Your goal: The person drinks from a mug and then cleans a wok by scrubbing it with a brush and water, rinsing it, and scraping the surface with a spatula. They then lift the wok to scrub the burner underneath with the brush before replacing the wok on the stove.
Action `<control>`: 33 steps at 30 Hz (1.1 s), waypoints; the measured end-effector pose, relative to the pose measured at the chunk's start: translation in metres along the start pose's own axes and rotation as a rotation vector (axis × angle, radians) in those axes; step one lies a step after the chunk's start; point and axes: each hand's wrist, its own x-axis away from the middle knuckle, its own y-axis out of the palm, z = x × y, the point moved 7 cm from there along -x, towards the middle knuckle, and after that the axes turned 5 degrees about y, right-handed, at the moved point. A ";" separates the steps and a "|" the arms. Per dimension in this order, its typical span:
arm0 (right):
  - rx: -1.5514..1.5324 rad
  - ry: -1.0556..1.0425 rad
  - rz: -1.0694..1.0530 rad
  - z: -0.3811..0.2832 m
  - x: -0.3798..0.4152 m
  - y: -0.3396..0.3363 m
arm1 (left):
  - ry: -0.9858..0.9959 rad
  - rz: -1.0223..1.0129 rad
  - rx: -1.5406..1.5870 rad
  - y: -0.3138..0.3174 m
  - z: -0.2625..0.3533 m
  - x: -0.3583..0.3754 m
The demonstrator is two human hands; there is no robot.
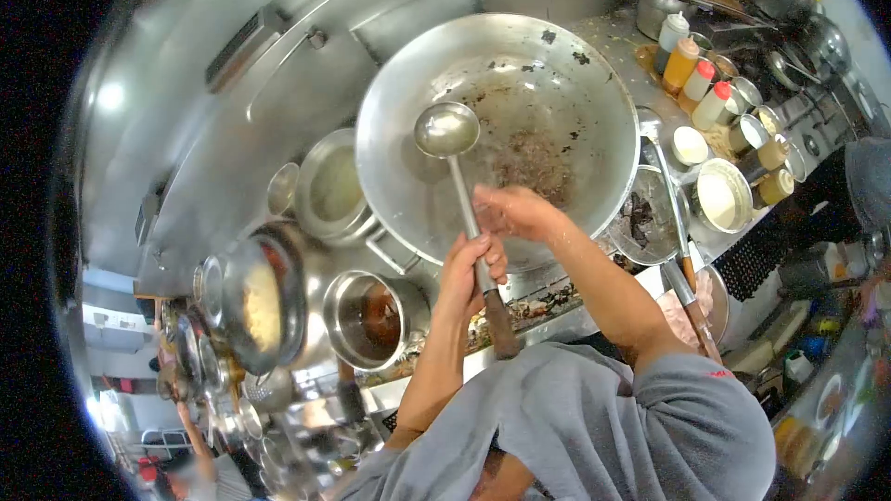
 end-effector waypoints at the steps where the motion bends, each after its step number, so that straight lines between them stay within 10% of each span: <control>1: 0.093 0.006 -0.061 -0.001 0.012 0.005 | -0.005 -0.077 -0.025 0.001 -0.012 -0.010; 5: 0.194 -0.076 -0.009 -0.020 0.028 -0.018 | -0.476 -0.309 -0.622 -0.029 -0.033 -0.047; 7: 0.302 -0.135 0.107 -0.042 0.043 -0.033 | -0.299 -0.069 -0.747 -0.061 -0.019 -0.111; 13: 0.671 -0.120 0.223 -0.057 0.082 -0.038 | -0.098 -0.027 0.199 -0.064 -0.045 -0.258; 15: 0.803 -0.099 0.263 -0.049 0.095 -0.044 | -0.071 0.228 -0.321 -0.068 -0.009 -0.249; 19: 1.397 -0.399 0.409 -0.036 0.096 -0.068 | 0.202 -0.190 -1.066 -0.023 0.051 -0.280; 21: 1.374 -0.359 0.396 -0.036 0.094 -0.063 | 0.880 -0.557 -1.804 0.039 0.055 -0.253; 22: 1.364 -0.339 0.389 -0.042 0.093 -0.059 | 0.877 -0.545 -1.805 0.040 0.062 -0.252; 30: 1.261 -0.068 0.253 -0.063 0.119 -0.012 | 0.328 0.194 -0.806 -0.088 0.042 -0.261; 32: 1.232 -0.415 0.312 -0.068 0.100 -0.005 | 0.121 0.423 0.103 -0.060 0.014 -0.218; 33: 1.279 -0.557 0.321 -0.075 0.092 0.012 | 0.116 0.210 0.078 -0.075 -0.018 -0.252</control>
